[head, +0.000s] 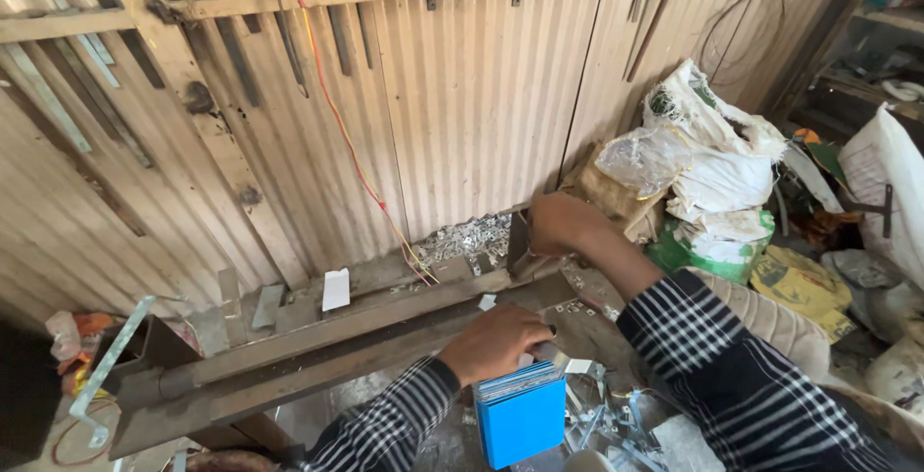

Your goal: The person picks up metal strips from a container and uses a manual bending machine to shape them into brackets.

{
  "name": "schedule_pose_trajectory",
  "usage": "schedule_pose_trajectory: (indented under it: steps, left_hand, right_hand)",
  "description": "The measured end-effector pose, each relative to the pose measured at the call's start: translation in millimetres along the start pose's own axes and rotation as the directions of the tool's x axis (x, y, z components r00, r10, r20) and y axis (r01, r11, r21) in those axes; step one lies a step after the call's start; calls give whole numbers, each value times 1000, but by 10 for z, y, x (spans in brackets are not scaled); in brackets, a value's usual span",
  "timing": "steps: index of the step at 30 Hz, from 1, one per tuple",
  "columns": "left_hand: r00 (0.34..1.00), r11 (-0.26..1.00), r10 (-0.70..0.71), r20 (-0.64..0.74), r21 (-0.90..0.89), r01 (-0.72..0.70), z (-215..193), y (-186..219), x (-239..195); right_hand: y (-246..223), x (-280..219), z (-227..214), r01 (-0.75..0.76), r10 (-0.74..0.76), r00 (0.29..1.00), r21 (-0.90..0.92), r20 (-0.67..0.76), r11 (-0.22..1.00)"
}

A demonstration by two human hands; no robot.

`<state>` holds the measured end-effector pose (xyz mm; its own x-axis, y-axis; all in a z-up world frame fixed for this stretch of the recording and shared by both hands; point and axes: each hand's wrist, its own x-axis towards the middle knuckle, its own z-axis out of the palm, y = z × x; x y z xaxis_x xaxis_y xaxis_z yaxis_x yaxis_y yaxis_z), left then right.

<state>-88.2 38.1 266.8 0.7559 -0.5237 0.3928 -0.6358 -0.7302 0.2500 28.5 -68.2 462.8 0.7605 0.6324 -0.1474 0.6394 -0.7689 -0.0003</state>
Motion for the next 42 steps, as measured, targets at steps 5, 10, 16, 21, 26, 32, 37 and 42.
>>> schedule_pose_trajectory:
  steps: [5,10,16,21,26,32,37,42]
  left_hand:
    - [998,998,-34,-58,-45,32,-270,160,59]
    - [998,991,-7,70,-133,16,-92,348,200]
    - [738,670,-570,-361,-725,163,806,612,-27]
    - [461,565,-770,-441,-808,170,1537,235,-242]
    - [377,419,-864,-334,-892,171,1781,-208,-212]
    - [367,363,-901,-230,-864,349,1801,-324,-227]
    - [524,105,-842,-131,-991,-79,1787,0,-288]
    - [710,-70,-687,157,-986,150,2012,575,-296]
  right_hand:
    - [65,352,-127,6,-25,985,112,170,994]
    - [80,819,-130,-10,-17,955,90,296,996]
    - [97,869,-141,-20,0,959,67,283,998]
    - [24,767,-180,-74,57,960,54,274,996]
    - [-15,660,-222,-64,45,972,75,232,995]
    - [-8,661,-190,-59,34,971,96,237,994]
    - [22,701,-197,-76,58,969,66,240,995]
    - [-1,698,-179,-80,54,964,90,260,993]
